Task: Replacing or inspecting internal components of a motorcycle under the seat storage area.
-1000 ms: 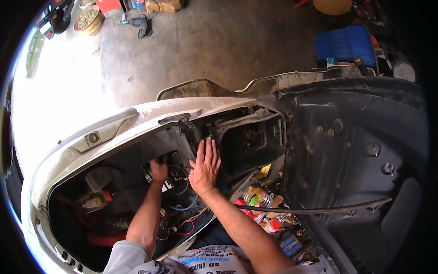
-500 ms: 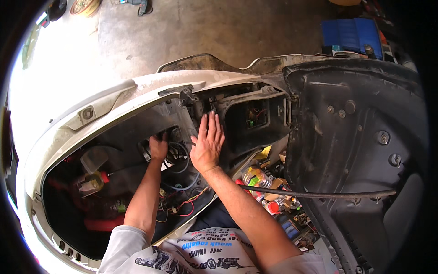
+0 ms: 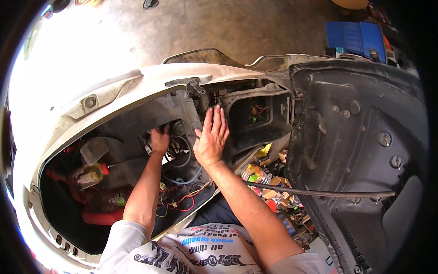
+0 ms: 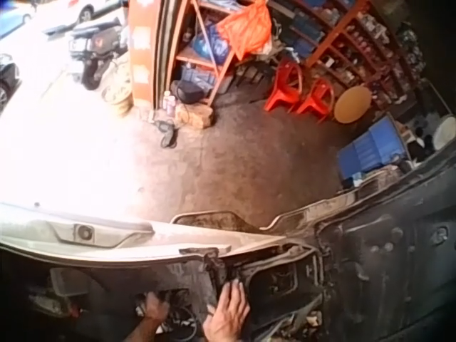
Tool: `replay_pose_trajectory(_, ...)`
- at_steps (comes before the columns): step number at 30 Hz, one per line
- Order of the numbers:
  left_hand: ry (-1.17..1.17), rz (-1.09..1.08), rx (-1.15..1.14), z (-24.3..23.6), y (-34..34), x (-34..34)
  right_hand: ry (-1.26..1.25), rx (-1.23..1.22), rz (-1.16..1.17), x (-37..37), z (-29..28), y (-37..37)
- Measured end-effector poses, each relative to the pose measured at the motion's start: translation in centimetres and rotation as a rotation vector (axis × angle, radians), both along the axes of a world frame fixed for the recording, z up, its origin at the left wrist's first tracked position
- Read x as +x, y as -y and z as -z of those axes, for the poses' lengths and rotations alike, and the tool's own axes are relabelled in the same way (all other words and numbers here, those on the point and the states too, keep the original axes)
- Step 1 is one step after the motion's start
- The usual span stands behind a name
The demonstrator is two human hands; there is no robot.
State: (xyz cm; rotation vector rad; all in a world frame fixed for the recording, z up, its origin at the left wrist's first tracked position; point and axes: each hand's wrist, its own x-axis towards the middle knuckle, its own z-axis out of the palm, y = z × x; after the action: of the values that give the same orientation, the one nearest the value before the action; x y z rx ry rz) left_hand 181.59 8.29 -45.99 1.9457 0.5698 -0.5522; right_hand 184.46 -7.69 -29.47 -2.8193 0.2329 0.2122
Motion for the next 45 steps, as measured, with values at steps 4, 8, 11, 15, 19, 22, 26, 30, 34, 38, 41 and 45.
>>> replay_pose_trajectory(4, 0.138, -0.078, -0.01, -0.3, 0.7, 0.0, -0.029, -0.024, -0.009, -0.1, 0.2, 0.4)
replay_pose_trajectory(8, 0.077, -0.05, 0.026, -0.1, 0.6, -0.1, -0.019, -0.026, -0.022, -0.2, 0.3, 0.3)
replay_pose_trajectory(11, 0.056, -0.024, 0.033, -0.2, 0.6, 0.0, -0.002, -0.024, -0.022, -0.3, 0.3, 0.2)
replay_pose_trajectory(15, 0.041, -0.029, 0.004, 0.0, 0.8, -0.2, 0.013, -0.047, -0.032, -0.5, 0.5, 0.5)
replay_pose_trajectory(19, 0.116, -0.068, -0.018, 0.7, 0.4, -0.5, 0.022, -0.039, -0.048, -0.5, 0.7, 0.1)
replay_pose_trajectory(22, 0.098, -0.077, -0.013, 0.1, 1.0, -0.1, 0.046, -0.042, -0.053, -0.6, 0.9, 0.4)
replay_pose_trajectory(26, 0.136, -0.088, 0.024, 0.4, 0.7, -0.1, 0.069, -0.039, -0.063, -0.6, 1.0, 0.2)
replay_pose_trajectory(30, 0.036, -0.056, 0.006, 0.7, 0.4, -0.1, 0.089, -0.05, -0.075, -0.7, 1.0, 0.2)
replay_pose_trajectory(34, 0.031, -0.03, 0.032, -0.2, 0.7, 0.2, 0.073, -0.048, -0.058, -0.8, 0.8, 0.2)
replay_pose_trajectory(38, 0.088, -0.037, 0.042, -0.4, 0.5, 0.0, 0.069, -0.045, -0.045, -0.8, 0.5, -0.1)
replay_pose_trajectory(41, 0.064, -0.076, 0.007, -0.4, 0.6, -0.1, 0.072, -0.056, -0.048, -0.9, 0.5, 0.0)
replay_pose_trajectory(45, 0.045, -0.021, 0.075, -0.5, 0.9, 0.2, 0.08, -0.058, -0.066, -0.9, 1.1, 0.7)
